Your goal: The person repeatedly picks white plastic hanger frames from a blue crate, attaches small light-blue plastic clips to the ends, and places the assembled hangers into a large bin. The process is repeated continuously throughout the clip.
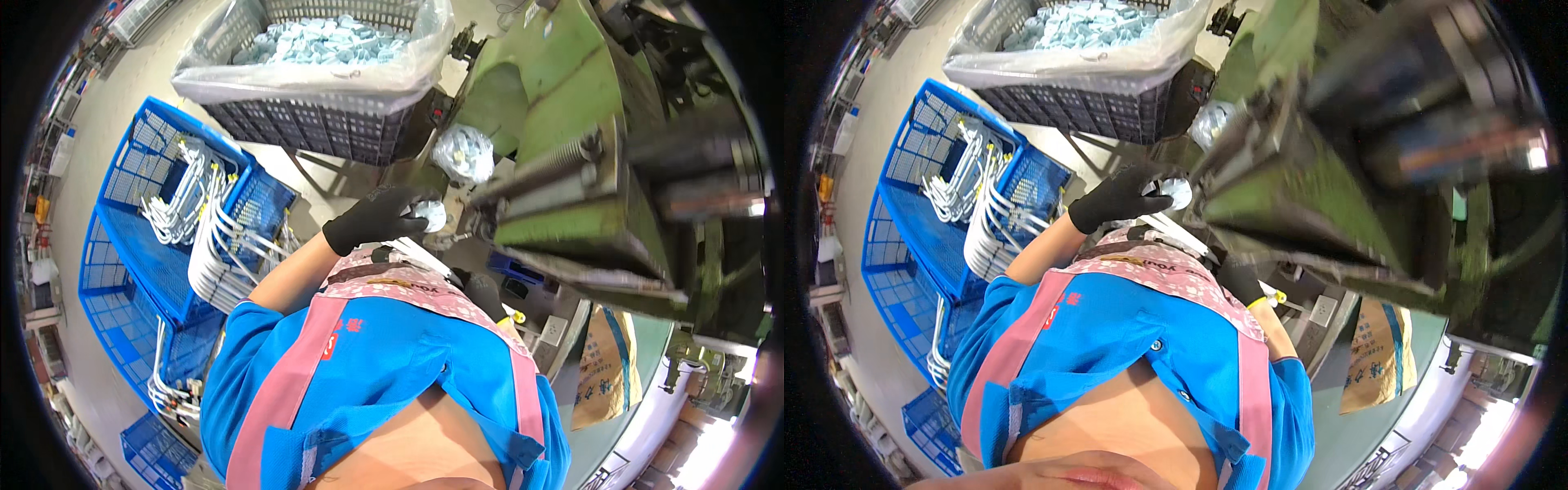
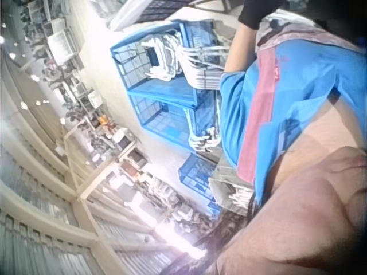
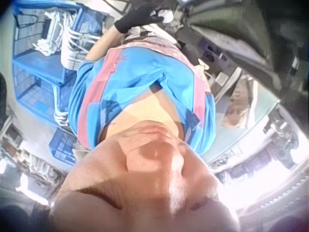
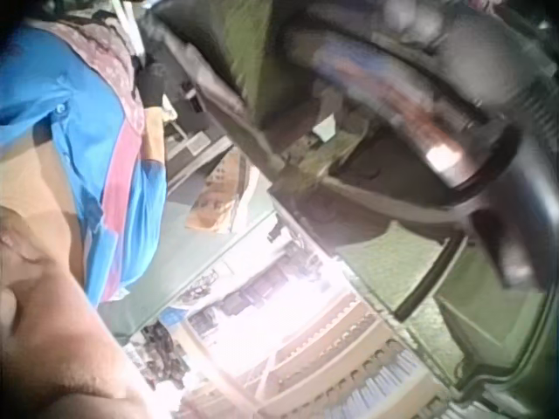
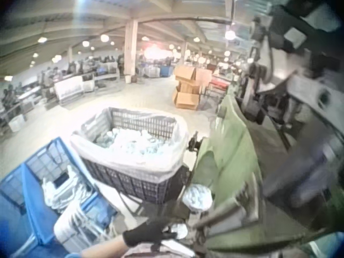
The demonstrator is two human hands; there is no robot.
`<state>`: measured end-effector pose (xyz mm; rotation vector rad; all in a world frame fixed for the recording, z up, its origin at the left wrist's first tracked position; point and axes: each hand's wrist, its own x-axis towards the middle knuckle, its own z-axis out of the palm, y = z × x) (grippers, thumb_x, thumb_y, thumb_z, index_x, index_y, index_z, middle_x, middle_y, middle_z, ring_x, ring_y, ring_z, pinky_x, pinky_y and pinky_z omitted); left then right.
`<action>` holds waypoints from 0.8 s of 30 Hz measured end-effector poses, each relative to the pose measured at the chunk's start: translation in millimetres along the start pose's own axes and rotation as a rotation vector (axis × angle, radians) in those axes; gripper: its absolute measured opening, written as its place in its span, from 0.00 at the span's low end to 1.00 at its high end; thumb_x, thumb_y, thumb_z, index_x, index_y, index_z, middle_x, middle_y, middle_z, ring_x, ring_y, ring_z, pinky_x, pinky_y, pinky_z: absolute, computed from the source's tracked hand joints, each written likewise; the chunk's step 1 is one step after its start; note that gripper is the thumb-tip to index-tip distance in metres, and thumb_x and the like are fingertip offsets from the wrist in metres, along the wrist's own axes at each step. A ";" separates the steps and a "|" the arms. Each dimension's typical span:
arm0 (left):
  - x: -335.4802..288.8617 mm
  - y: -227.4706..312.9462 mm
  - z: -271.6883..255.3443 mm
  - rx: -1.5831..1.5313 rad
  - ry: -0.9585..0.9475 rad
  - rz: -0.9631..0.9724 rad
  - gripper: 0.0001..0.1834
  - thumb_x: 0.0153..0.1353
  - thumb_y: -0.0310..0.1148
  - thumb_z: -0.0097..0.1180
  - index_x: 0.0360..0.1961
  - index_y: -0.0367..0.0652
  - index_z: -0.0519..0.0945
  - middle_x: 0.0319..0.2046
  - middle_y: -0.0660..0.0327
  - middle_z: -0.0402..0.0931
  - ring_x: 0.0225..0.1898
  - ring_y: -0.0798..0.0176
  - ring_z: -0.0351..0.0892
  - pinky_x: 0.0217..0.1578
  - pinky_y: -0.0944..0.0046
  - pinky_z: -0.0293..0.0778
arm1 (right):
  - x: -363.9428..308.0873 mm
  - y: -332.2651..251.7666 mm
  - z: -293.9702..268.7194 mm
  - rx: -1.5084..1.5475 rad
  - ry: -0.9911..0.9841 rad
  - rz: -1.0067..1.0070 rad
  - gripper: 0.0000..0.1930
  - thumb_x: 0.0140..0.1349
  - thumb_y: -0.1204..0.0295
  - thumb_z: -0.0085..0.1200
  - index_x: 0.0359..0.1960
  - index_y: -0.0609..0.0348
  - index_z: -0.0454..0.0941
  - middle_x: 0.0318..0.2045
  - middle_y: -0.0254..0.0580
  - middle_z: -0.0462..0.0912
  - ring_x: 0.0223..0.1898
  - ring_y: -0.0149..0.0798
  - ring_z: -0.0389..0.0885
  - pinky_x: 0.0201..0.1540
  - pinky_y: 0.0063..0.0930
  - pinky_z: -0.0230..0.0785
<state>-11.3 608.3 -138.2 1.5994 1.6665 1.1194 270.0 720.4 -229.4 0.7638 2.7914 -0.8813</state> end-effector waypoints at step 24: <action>-28.3 11.9 55.6 0.199 0.451 0.122 0.20 0.50 0.35 0.66 0.45 0.43 0.80 0.35 0.52 0.80 0.37 0.53 0.81 0.36 0.59 0.76 | -19.2 -15.5 -57.5 -0.344 0.091 -0.396 0.25 0.45 0.63 0.63 0.48 0.50 0.77 0.29 0.43 0.81 0.28 0.48 0.80 0.28 0.41 0.70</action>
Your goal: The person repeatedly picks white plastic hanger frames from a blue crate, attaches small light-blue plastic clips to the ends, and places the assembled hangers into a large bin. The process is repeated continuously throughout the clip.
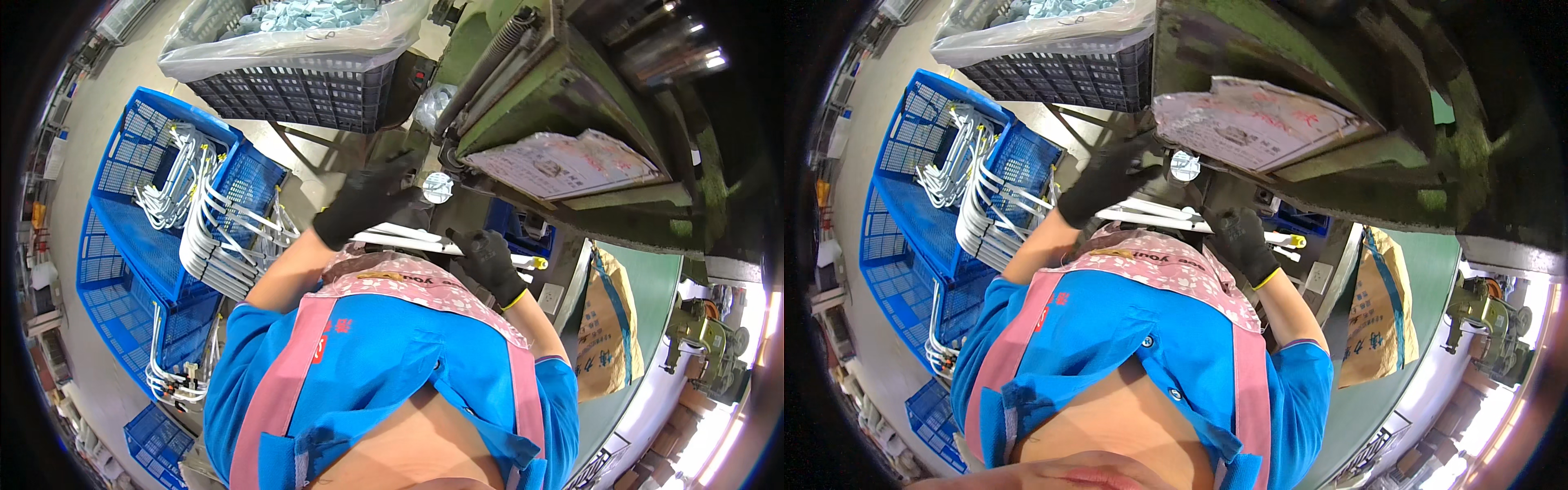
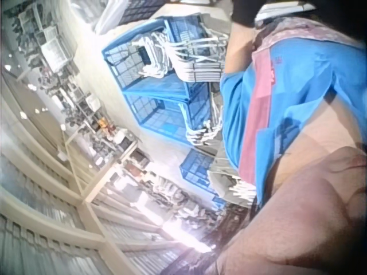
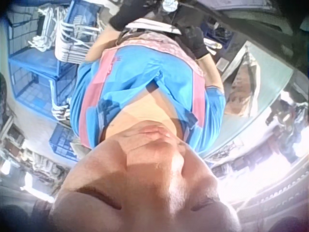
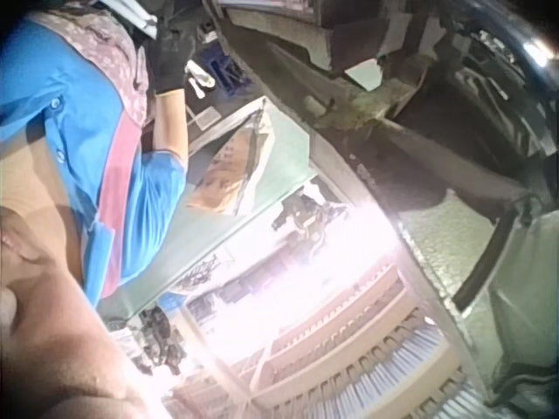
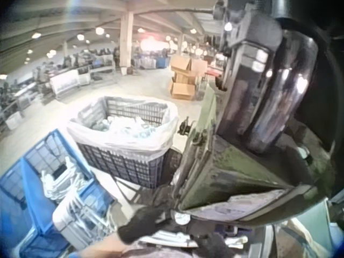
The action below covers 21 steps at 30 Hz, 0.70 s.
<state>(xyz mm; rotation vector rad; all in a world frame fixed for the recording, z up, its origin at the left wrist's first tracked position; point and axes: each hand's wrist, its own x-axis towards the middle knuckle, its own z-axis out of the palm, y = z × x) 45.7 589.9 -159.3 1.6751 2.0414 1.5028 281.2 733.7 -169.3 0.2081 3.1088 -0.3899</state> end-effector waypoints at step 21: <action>-9.5 -31.8 -132.7 -0.162 -0.139 -0.583 0.18 0.59 0.36 0.60 0.46 0.35 0.80 0.31 0.60 0.81 0.31 0.72 0.74 0.33 0.71 0.70 | 37.5 7.9 -20.1 -0.062 0.262 0.097 0.24 0.56 0.67 0.58 0.56 0.53 0.71 0.47 0.53 0.77 0.47 0.55 0.76 0.50 0.41 0.70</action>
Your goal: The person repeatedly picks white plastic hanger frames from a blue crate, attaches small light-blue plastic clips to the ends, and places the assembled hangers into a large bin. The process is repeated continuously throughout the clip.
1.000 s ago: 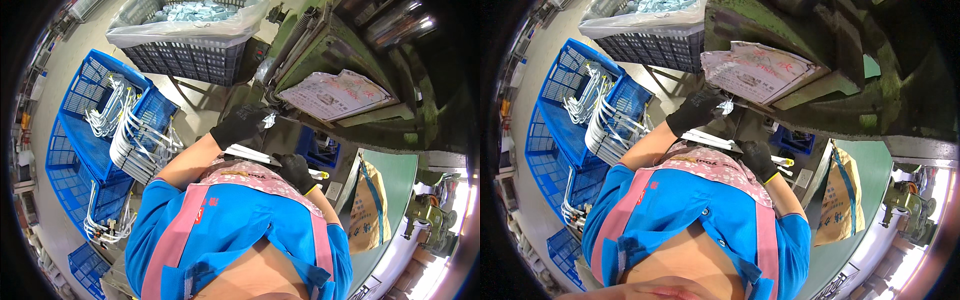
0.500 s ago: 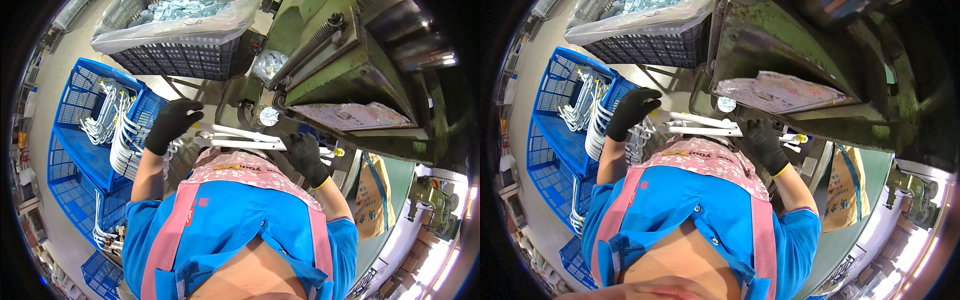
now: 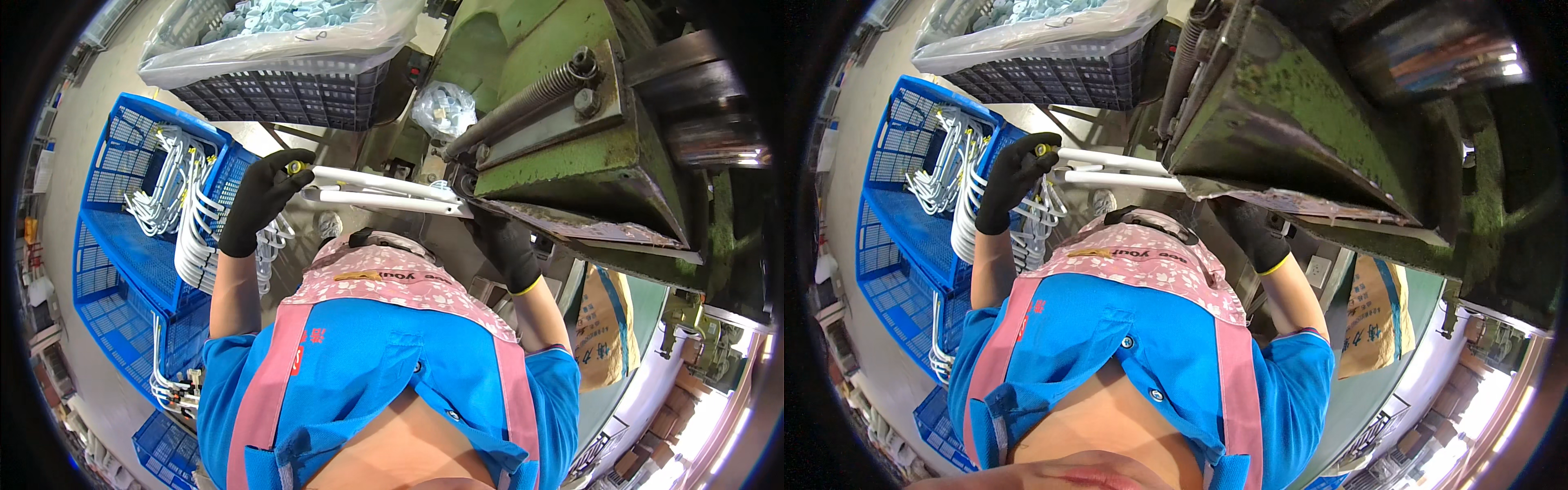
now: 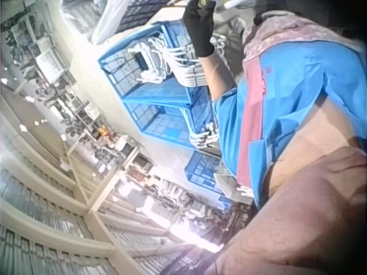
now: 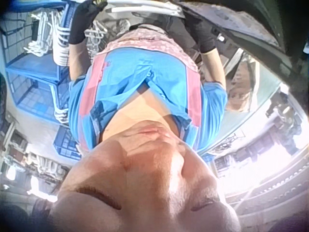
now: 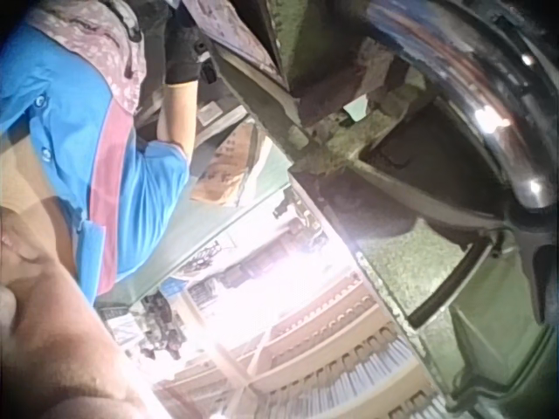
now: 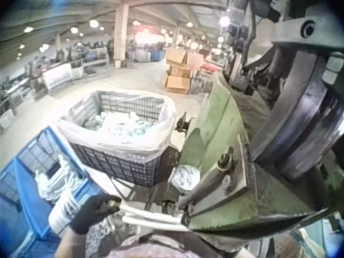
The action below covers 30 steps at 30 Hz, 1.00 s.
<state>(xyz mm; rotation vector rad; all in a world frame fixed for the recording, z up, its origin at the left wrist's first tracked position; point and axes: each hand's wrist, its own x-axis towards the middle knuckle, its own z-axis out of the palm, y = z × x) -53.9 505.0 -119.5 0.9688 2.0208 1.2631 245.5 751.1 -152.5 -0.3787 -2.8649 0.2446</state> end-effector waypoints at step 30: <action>12.4 -30.4 27.7 0.080 0.332 0.042 0.19 0.57 0.36 0.62 0.47 0.38 0.79 0.39 0.52 0.82 0.38 0.61 0.81 0.41 0.64 0.74 | -14.4 72.2 47.2 1.448 -0.283 0.434 0.28 0.74 0.58 0.28 0.70 0.59 0.43 0.69 0.46 0.51 0.67 0.40 0.57 0.69 0.33 0.51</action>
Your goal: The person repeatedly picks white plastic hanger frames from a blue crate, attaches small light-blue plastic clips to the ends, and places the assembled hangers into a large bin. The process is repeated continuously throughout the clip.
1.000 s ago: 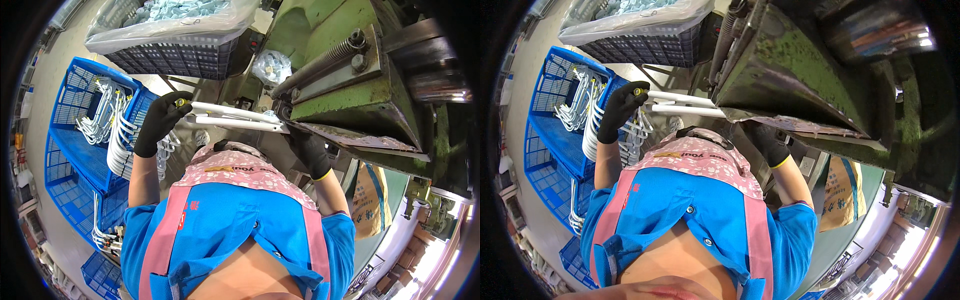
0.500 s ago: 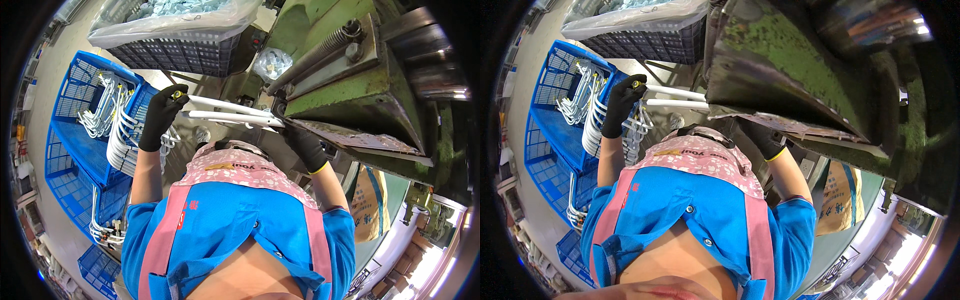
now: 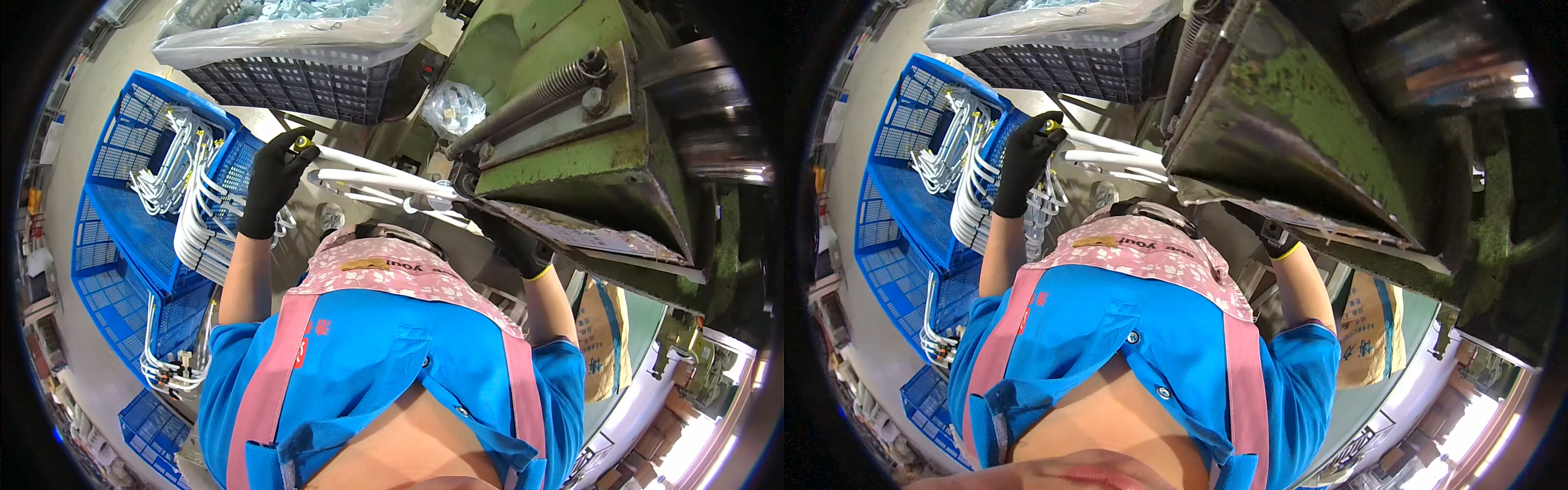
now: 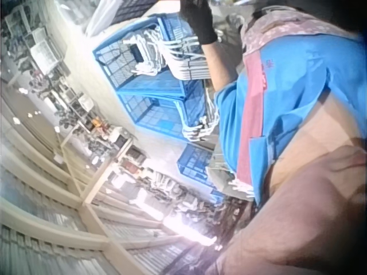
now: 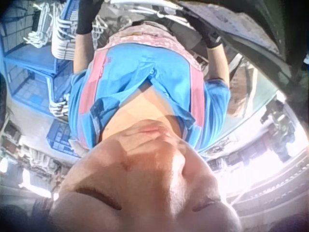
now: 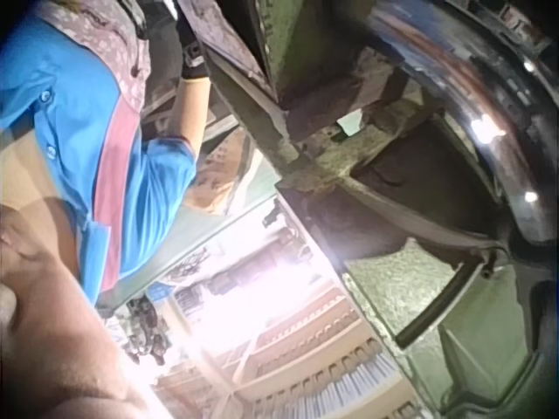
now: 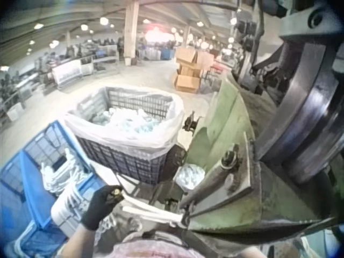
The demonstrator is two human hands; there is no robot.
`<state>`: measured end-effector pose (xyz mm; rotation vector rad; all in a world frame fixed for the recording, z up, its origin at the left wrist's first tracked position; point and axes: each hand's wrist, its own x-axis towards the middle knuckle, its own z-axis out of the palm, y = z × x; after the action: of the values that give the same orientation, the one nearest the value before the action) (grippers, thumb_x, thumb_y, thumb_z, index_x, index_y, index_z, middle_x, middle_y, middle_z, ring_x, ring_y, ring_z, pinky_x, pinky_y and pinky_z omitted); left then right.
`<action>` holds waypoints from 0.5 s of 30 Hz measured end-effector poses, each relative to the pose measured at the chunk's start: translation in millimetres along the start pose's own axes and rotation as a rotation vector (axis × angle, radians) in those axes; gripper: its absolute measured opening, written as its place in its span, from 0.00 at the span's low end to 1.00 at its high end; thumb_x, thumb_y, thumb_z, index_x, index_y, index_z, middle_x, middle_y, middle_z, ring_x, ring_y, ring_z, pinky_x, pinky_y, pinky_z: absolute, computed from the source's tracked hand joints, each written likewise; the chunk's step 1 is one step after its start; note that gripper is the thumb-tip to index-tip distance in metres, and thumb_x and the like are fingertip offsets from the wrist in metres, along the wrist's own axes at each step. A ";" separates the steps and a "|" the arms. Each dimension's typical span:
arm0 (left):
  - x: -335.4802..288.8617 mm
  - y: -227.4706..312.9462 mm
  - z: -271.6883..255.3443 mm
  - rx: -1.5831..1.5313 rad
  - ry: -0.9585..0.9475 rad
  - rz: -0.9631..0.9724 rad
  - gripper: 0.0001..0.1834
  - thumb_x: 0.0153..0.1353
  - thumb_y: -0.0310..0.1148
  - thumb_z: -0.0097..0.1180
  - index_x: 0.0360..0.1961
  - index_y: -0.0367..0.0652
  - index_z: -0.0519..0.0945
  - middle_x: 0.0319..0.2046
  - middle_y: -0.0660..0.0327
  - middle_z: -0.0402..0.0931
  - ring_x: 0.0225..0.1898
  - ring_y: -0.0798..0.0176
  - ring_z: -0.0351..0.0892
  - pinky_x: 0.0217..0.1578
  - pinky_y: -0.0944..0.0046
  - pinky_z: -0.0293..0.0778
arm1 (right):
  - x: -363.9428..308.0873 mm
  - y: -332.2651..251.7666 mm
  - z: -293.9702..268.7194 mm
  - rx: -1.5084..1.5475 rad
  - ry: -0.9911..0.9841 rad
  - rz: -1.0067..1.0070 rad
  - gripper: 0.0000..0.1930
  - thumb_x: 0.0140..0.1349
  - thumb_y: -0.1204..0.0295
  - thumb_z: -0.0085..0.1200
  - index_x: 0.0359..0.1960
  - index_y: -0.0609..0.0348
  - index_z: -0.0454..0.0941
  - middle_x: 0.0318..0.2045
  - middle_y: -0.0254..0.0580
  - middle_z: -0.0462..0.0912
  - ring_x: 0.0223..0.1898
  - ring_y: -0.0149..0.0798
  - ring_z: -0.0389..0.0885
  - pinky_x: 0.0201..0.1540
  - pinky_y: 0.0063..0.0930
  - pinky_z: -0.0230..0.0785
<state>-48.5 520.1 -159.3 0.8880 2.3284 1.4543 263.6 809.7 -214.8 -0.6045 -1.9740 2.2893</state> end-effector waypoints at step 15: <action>-82.8 31.5 33.6 -0.050 -0.454 0.298 0.23 0.61 0.31 0.56 0.55 0.38 0.65 0.43 0.52 0.68 0.49 0.53 0.70 0.54 0.59 0.63 | -19.7 -23.6 23.0 -1.264 0.174 -0.255 0.26 0.57 0.57 0.60 0.55 0.54 0.71 0.40 0.49 0.80 0.39 0.48 0.79 0.42 0.40 0.70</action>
<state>44.7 503.2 -155.7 1.4273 1.8780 1.2374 269.4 786.5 -184.8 -0.4800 -2.9482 0.5938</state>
